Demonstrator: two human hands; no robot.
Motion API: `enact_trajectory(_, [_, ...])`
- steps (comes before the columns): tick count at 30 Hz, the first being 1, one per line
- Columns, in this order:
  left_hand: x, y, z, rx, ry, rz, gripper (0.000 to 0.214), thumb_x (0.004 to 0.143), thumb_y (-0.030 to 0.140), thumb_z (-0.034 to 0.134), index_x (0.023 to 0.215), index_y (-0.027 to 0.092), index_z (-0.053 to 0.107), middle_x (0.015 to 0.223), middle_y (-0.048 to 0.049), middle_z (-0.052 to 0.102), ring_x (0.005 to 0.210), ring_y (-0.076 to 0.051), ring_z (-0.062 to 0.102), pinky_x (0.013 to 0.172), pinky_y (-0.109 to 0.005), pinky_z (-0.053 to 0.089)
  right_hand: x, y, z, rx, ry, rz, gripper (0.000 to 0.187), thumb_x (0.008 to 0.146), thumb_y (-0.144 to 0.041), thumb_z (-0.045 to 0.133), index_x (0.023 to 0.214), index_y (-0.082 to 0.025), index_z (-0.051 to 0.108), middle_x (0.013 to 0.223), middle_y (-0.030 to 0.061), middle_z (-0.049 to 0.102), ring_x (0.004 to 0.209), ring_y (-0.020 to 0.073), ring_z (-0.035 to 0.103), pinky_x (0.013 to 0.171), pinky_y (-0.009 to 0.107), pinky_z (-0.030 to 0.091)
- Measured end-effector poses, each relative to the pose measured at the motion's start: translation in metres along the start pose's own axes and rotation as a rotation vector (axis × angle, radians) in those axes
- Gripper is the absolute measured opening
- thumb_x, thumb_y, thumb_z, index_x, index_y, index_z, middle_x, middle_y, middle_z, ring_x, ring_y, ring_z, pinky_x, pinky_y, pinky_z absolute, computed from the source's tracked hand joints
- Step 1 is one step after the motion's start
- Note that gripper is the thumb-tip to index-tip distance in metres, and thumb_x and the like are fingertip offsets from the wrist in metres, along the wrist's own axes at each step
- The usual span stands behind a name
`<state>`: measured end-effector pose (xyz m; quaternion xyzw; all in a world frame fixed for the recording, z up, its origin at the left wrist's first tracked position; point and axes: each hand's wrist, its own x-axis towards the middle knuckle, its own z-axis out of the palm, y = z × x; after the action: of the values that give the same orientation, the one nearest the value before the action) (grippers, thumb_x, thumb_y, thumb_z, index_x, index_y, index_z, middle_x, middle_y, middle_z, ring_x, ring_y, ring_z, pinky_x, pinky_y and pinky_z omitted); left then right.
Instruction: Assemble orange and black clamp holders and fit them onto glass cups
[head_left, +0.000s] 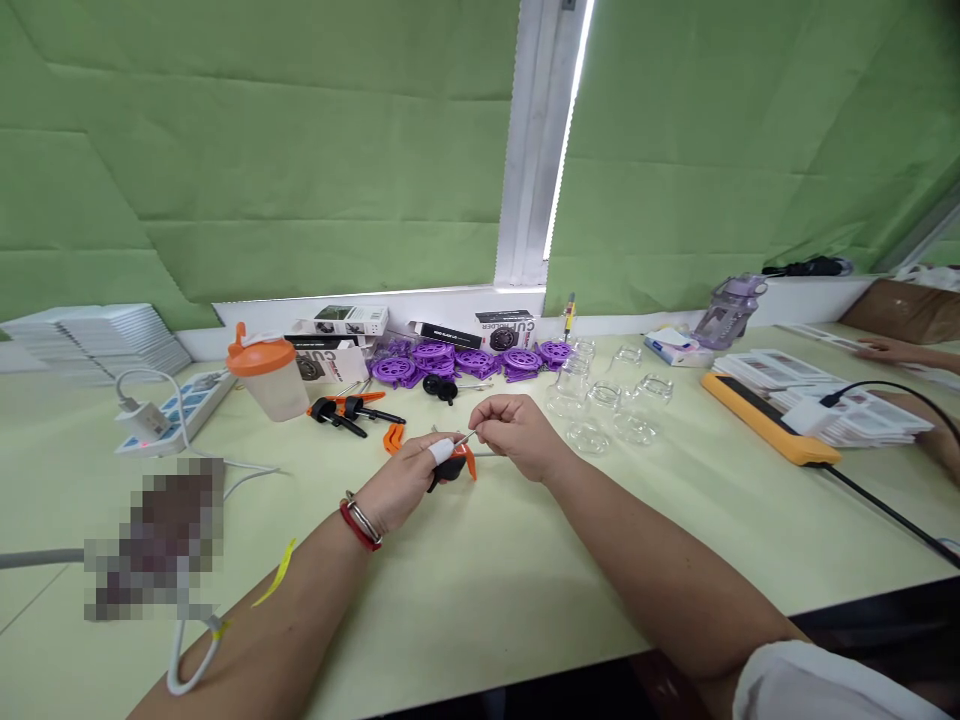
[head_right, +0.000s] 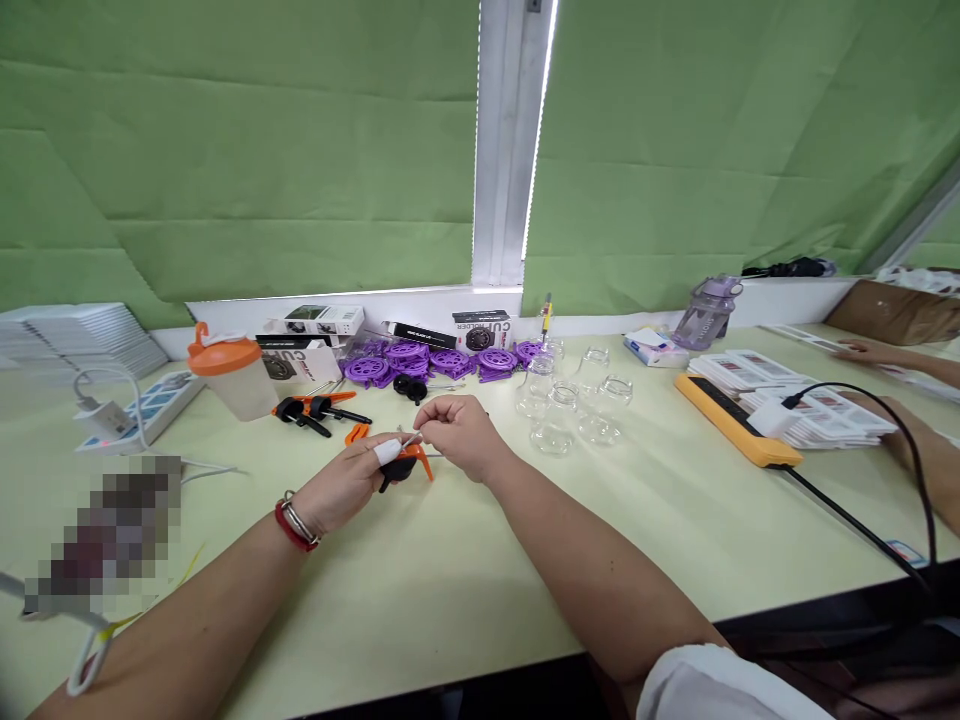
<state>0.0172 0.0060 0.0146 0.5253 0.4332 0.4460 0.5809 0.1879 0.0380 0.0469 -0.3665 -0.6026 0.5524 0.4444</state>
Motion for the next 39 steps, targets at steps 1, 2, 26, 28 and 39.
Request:
enact_trajectory(1, [-0.001, 0.0, 0.001, 0.016, -0.028, -0.005, 0.025, 0.079, 0.037, 0.062, 0.09, 0.018, 0.073, 0.068, -0.0026, 0.057, 0.06, -0.015, 0.042, 0.053, -0.025, 0.029, 0.0, 0.0, 0.001, 0.0, 0.007, -0.007, 0.011, 0.058, -0.018, 0.054, 0.065, -0.015, 0.061, 0.05, -0.0039, 0.051, 0.042, 0.0041, 0.032, 0.04, 0.019, 0.024])
enact_trajectory(2, [-0.003, 0.0, 0.003, 0.017, -0.053, -0.013, 0.024, 0.079, 0.037, 0.061, 0.089, 0.018, 0.073, 0.068, -0.0026, 0.057, 0.06, -0.015, 0.042, 0.053, -0.025, 0.028, -0.001, 0.0, 0.002, -0.002, 0.015, -0.02, 0.011, 0.059, -0.018, 0.055, 0.067, -0.015, 0.061, 0.053, -0.0034, 0.053, 0.044, 0.0048, 0.036, 0.041, 0.019, 0.027])
enact_trajectory(26, [-0.006, 0.003, 0.008, -0.416, -0.239, 0.005, 0.02, 0.083, 0.033, 0.061, 0.09, 0.016, 0.07, 0.097, -0.0095, 0.057, 0.082, -0.018, 0.049, 0.074, -0.032, 0.044, -0.004, 0.018, 0.012, 0.035, 0.112, -0.271, 0.025, 0.081, -0.04, 0.059, 0.091, -0.018, 0.053, 0.065, -0.0029, 0.059, 0.052, 0.0087, 0.055, 0.053, 0.024, 0.048])
enact_trajectory(28, [-0.005, 0.004, 0.007, -0.416, -0.255, 0.006, 0.021, 0.084, 0.032, 0.061, 0.093, 0.016, 0.07, 0.097, -0.0096, 0.056, 0.082, -0.018, 0.049, 0.075, -0.033, 0.043, -0.003, 0.019, 0.011, 0.031, 0.122, -0.278, 0.025, 0.082, -0.04, 0.059, 0.09, -0.018, 0.053, 0.062, -0.0037, 0.058, 0.05, 0.0083, 0.054, 0.052, 0.024, 0.048])
enact_trajectory(39, [-0.003, -0.002, 0.005, -0.41, -0.199, -0.027, 0.021, 0.082, 0.029, 0.064, 0.095, 0.013, 0.069, 0.089, -0.0082, 0.059, 0.079, -0.018, 0.052, 0.075, -0.033, 0.041, -0.002, 0.018, 0.007, -0.113, 0.068, -0.303, 0.013, 0.081, -0.03, 0.06, 0.088, -0.019, 0.061, 0.075, 0.0005, 0.064, 0.069, 0.0138, 0.065, 0.065, 0.028, 0.053])
